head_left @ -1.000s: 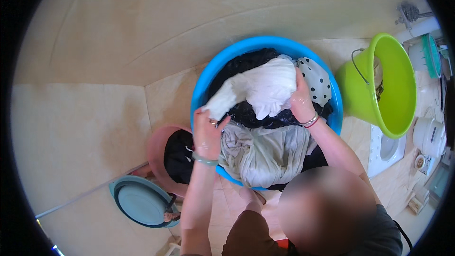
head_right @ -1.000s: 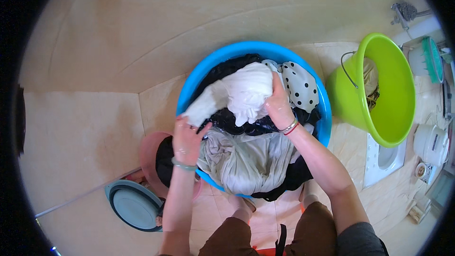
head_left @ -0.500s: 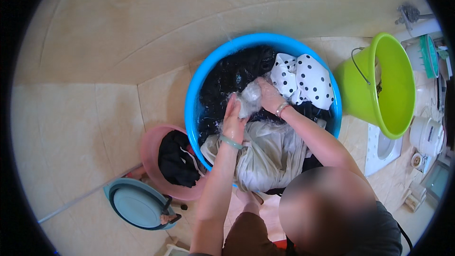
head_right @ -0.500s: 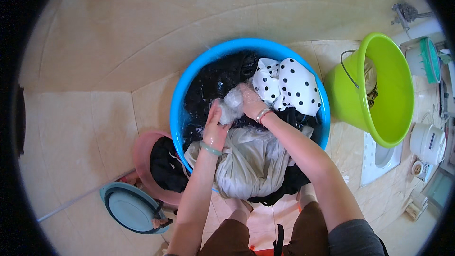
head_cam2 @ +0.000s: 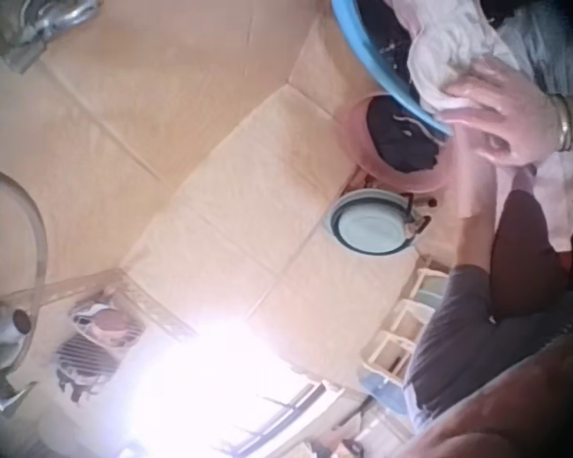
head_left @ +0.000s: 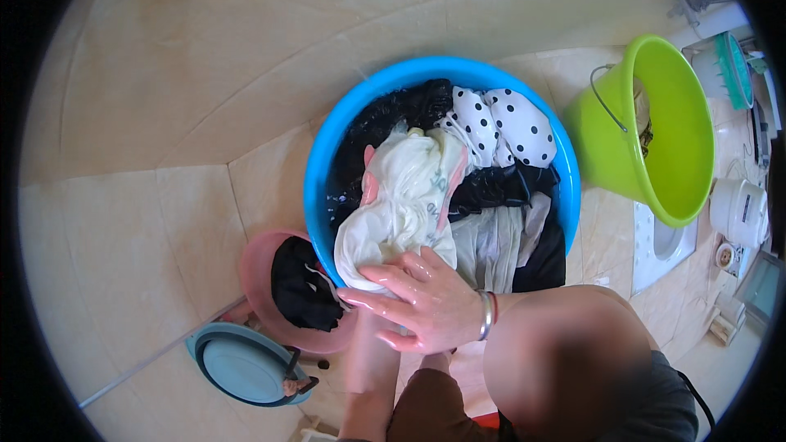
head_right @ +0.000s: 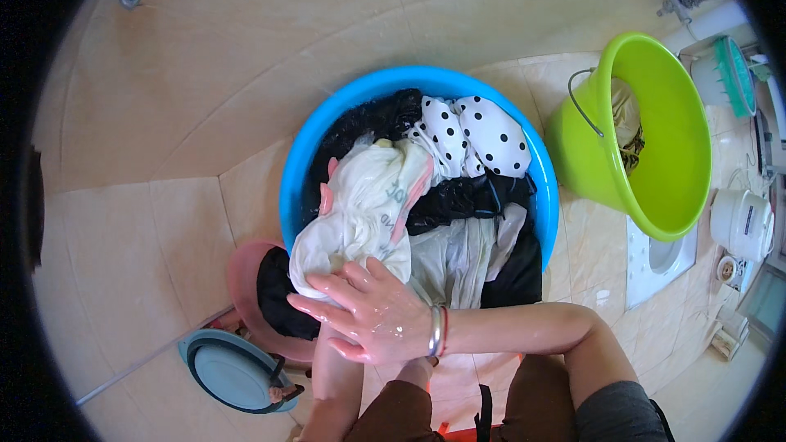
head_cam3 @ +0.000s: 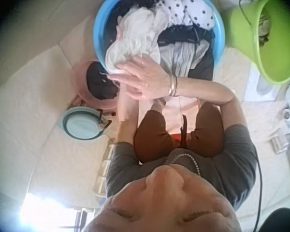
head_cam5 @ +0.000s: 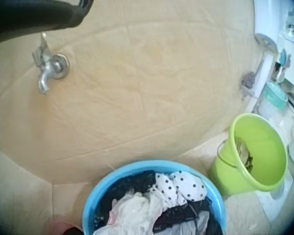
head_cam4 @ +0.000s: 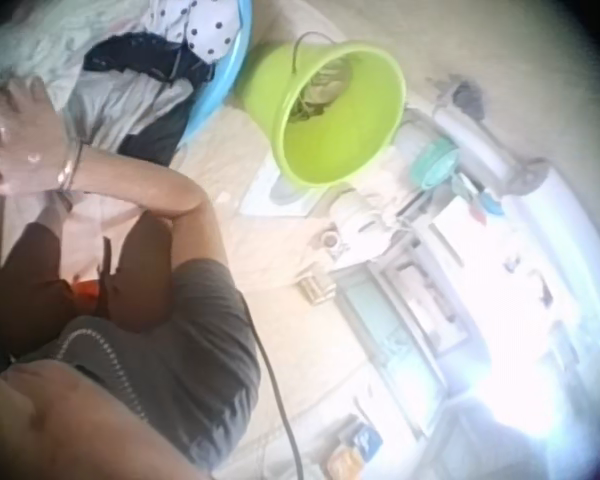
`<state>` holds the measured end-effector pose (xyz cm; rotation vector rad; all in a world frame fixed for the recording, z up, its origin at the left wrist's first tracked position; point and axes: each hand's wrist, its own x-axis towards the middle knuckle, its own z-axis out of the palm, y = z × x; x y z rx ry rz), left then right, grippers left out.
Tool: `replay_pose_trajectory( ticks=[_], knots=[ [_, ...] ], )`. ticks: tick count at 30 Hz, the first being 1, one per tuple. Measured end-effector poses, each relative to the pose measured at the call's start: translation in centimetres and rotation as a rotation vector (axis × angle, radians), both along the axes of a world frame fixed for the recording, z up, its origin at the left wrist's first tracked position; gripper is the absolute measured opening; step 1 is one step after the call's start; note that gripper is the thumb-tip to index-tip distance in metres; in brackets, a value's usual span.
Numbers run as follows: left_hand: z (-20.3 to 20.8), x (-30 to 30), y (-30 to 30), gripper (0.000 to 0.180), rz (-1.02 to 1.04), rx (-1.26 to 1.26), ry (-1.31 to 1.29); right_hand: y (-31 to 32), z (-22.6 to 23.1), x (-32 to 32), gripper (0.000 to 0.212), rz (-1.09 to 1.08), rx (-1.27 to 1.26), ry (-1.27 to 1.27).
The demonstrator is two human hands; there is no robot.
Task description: The person hand-washes various garments in a blue basin filled with water. They scrub, rinse, and wring out items including a pink cloth, a blue shirt, and a white polka-dotted cloth, transferring them to a green bucket.
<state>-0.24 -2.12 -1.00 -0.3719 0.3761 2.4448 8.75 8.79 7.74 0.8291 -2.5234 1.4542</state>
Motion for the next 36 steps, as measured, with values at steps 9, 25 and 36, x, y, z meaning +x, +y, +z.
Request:
replay_pose_trajectory(
  ticks=[9,25,36],
  knots=[
    [-1.6,1.4,0.8,0.055,0.067,-0.16,-0.037,-2.0,-3.6,-2.8,0.039,-0.331,0.046,0.367],
    [-1.5,2.3,1.3,0.045,0.214,-0.637,-0.056,4.9,-14.0,-9.6,0.02,-0.526,-0.083,-0.232],
    [-6.1,2.5,-3.3,0.044,0.193,-0.598,-0.117,5.3,-16.8,-9.7,0.05,-0.282,0.37,-0.359]
  ],
)
